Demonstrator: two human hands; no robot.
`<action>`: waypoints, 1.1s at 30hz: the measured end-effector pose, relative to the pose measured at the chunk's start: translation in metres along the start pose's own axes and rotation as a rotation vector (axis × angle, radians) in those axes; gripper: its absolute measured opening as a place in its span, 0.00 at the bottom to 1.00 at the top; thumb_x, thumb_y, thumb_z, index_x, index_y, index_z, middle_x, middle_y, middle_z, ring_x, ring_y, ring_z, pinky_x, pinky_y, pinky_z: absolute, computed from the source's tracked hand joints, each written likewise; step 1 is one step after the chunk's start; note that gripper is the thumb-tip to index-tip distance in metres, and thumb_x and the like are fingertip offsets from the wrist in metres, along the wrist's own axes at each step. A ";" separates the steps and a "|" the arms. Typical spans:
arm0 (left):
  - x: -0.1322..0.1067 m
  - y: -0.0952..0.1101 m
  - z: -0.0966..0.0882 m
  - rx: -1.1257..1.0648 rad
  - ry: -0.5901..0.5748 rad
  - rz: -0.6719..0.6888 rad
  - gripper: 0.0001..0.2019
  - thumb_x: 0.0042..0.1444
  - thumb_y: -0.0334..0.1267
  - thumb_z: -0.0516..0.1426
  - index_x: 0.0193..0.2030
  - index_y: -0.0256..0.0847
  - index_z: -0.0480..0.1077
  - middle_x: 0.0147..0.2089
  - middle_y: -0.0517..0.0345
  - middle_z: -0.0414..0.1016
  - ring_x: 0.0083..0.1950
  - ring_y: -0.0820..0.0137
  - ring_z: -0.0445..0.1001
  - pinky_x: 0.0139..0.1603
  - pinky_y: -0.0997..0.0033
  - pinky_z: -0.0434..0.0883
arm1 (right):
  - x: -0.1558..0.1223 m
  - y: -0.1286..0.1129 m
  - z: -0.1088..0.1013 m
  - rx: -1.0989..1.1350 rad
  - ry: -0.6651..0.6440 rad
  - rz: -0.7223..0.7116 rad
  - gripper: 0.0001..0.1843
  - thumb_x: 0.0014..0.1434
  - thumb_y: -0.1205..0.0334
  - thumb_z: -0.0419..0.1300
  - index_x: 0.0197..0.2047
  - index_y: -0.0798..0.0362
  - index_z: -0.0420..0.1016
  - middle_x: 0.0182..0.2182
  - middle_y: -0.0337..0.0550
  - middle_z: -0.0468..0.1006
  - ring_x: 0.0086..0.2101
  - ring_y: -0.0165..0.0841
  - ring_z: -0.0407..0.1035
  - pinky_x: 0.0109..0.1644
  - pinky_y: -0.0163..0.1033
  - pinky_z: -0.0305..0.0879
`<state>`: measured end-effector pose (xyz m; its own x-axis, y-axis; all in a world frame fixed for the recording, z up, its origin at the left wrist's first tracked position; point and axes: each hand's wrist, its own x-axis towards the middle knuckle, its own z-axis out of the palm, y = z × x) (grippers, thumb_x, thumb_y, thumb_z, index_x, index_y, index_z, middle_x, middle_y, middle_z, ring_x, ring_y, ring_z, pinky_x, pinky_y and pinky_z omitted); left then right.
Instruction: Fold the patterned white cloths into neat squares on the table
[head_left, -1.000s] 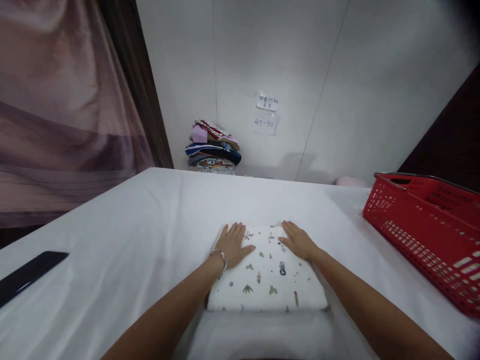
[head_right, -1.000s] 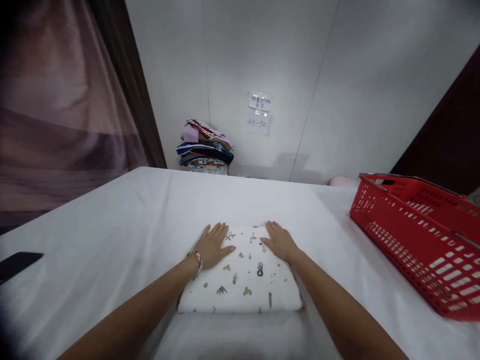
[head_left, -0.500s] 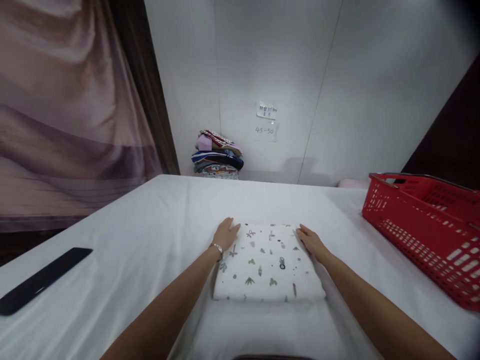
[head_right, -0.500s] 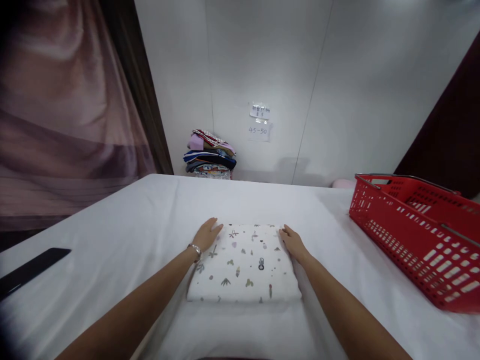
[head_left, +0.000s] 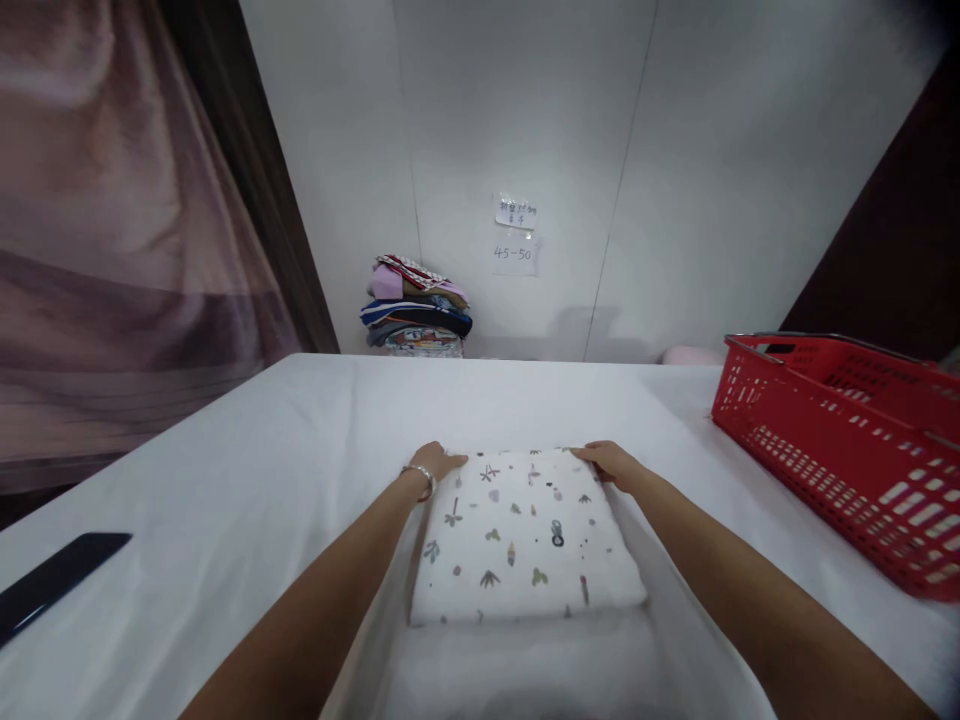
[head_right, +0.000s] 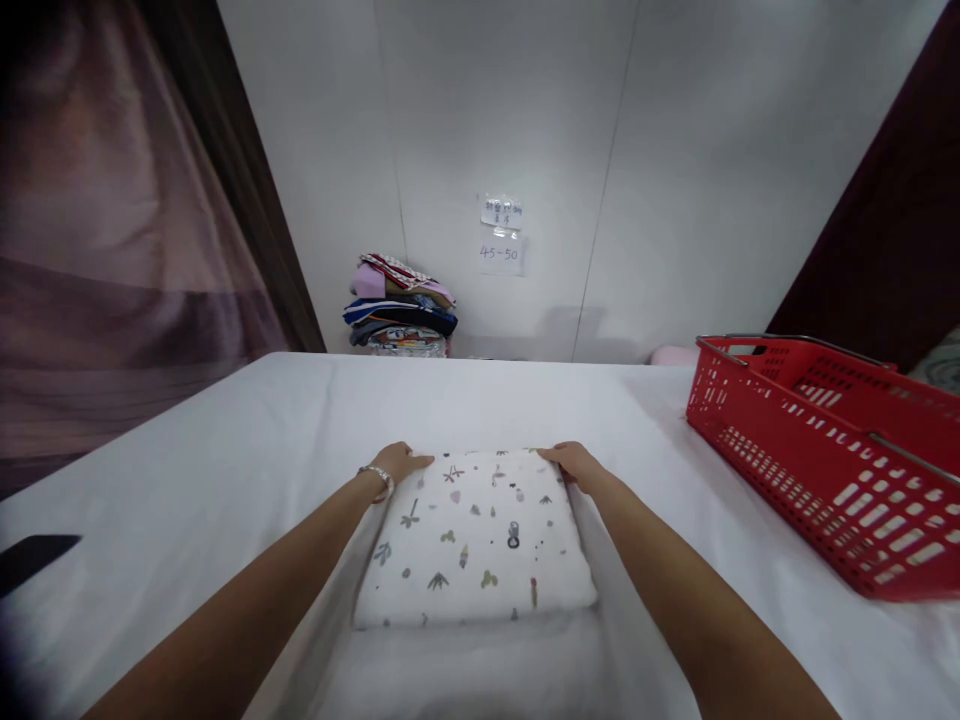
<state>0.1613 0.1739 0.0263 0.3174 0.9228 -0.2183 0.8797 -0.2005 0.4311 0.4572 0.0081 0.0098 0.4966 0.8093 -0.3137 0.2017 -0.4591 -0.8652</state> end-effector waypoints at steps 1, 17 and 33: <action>0.000 0.000 -0.001 0.001 -0.008 0.002 0.28 0.39 0.56 0.57 0.41 0.34 0.69 0.49 0.40 0.71 0.48 0.56 0.70 0.41 0.69 0.66 | -0.001 0.000 -0.001 0.033 -0.019 0.012 0.22 0.43 0.50 0.63 0.38 0.57 0.70 0.28 0.45 0.75 0.27 0.32 0.68 0.26 0.34 0.62; -0.004 -0.002 0.001 -0.212 0.070 -0.014 0.27 0.40 0.53 0.59 0.44 0.38 0.67 0.46 0.48 0.73 0.46 0.59 0.71 0.40 0.69 0.67 | -0.017 -0.023 -0.001 0.321 -0.088 -0.193 0.43 0.43 0.59 0.65 0.61 0.50 0.53 0.47 0.51 0.69 0.42 0.37 0.69 0.47 0.40 0.65; 0.018 0.011 -0.003 -0.615 0.068 -0.034 0.35 0.40 0.47 0.64 0.54 0.34 0.60 0.57 0.38 0.62 0.53 0.58 0.67 0.48 0.68 0.67 | 0.020 -0.021 0.002 0.310 0.104 -0.033 0.42 0.44 0.61 0.65 0.61 0.56 0.52 0.46 0.54 0.73 0.42 0.39 0.70 0.43 0.39 0.67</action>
<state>0.1755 0.1893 0.0295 0.2518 0.9483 -0.1932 0.5174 0.0367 0.8549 0.4616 0.0341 0.0207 0.5809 0.7729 -0.2553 -0.0394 -0.2866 -0.9572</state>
